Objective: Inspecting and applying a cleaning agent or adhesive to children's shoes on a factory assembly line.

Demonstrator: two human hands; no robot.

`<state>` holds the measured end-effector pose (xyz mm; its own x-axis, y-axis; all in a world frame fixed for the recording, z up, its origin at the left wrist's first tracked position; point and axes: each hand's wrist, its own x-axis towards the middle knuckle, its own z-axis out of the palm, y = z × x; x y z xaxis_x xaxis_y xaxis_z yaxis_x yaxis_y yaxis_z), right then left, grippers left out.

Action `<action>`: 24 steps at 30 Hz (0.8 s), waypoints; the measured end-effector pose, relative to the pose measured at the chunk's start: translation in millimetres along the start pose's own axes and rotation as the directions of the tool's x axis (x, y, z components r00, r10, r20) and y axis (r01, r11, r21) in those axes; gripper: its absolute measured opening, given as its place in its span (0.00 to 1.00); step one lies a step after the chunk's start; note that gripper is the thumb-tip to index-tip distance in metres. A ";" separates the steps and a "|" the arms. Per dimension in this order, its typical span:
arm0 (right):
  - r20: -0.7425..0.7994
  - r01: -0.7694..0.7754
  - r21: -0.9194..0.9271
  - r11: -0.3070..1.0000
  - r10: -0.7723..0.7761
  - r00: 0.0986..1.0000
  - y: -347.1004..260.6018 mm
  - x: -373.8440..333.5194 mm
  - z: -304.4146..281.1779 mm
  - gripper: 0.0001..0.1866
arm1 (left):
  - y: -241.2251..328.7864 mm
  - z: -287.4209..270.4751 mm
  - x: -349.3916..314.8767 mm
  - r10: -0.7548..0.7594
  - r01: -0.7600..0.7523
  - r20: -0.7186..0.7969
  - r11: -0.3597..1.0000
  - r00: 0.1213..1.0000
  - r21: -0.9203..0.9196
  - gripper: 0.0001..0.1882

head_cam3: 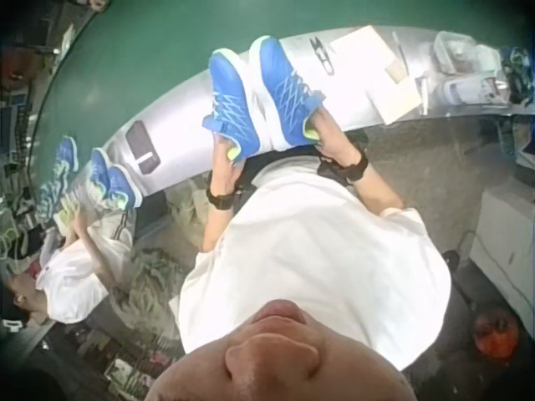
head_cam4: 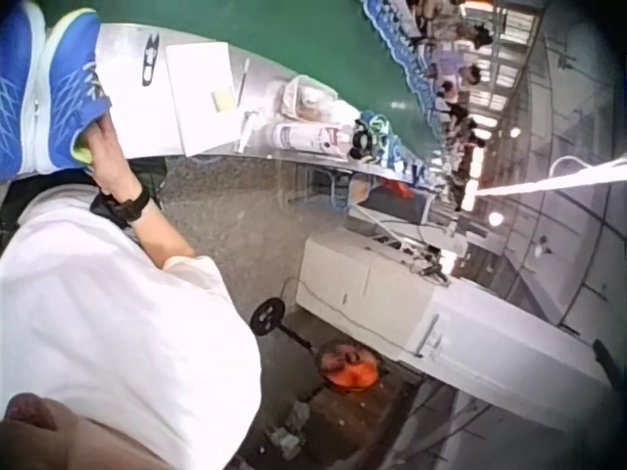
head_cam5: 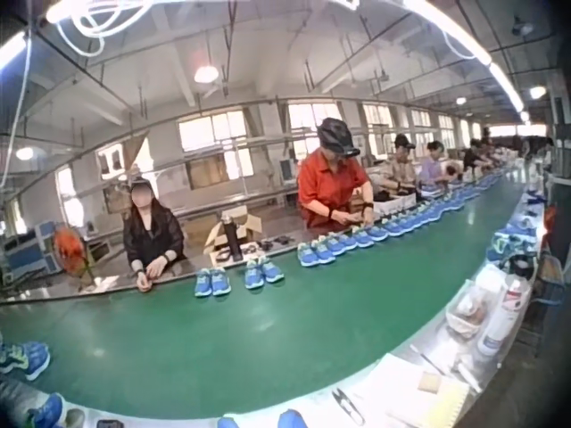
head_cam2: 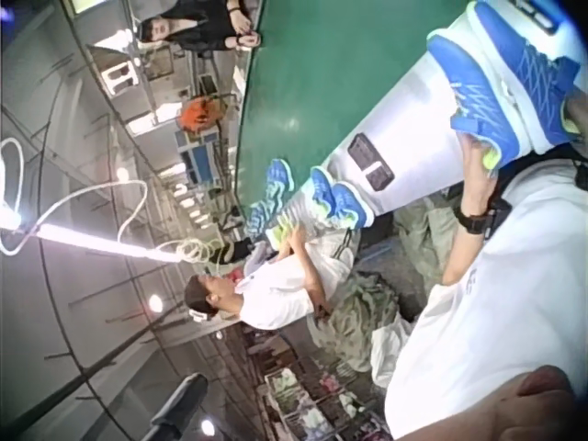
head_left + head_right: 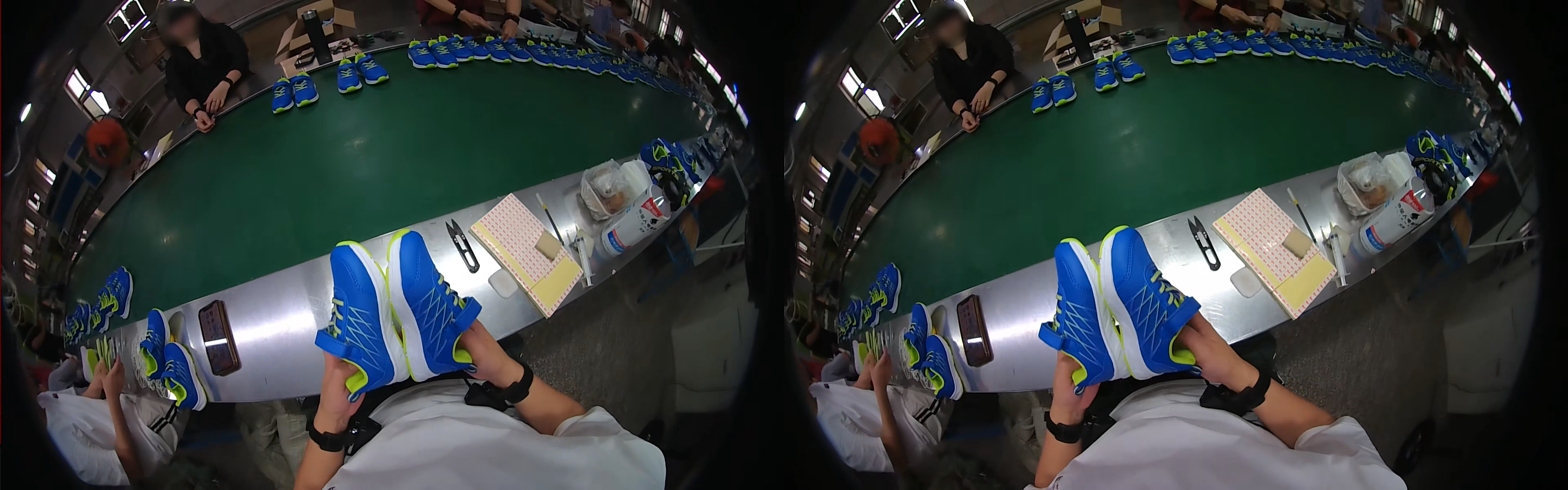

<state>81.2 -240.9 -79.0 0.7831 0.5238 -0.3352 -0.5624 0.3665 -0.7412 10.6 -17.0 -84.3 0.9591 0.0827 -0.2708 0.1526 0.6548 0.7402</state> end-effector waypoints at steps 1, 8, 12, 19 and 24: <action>0.007 0.005 -0.007 1.000 -0.005 1.000 -4.6 -1.0 7.0 0.29 | 1.7 -1.3 -1.3 0.086 -0.084 -0.022 0.994 0.996 0.071 0.39; 0.351 0.361 -0.926 -0.114 -0.616 0.705 -38.2 -8.8 27.1 0.38 | 39.0 30.8 -14.5 0.441 -0.338 0.379 -0.172 0.813 0.925 0.38; 0.314 0.321 -0.946 -0.052 -0.407 0.858 -38.6 -2.1 23.9 0.37 | 36.1 19.4 -1.7 0.394 -0.297 0.254 0.049 0.883 0.954 0.37; 0.091 0.087 -0.928 0.362 -0.006 0.996 -60.0 18.3 -6.4 0.32 | 44.9 -22.7 11.5 0.041 -0.039 0.018 0.609 0.999 0.793 0.23; 0.141 -0.209 0.085 0.974 0.196 0.970 -36.4 26.4 9.9 0.28 | 39.3 -3.8 14.3 -0.151 0.159 -0.126 0.985 0.980 0.059 0.24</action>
<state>119.7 -232.9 -55.1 0.6121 0.6889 -0.3883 -0.7343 0.3128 -0.6025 29.4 12.7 -61.5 0.8871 0.0770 -0.4551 0.3172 0.6145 0.7223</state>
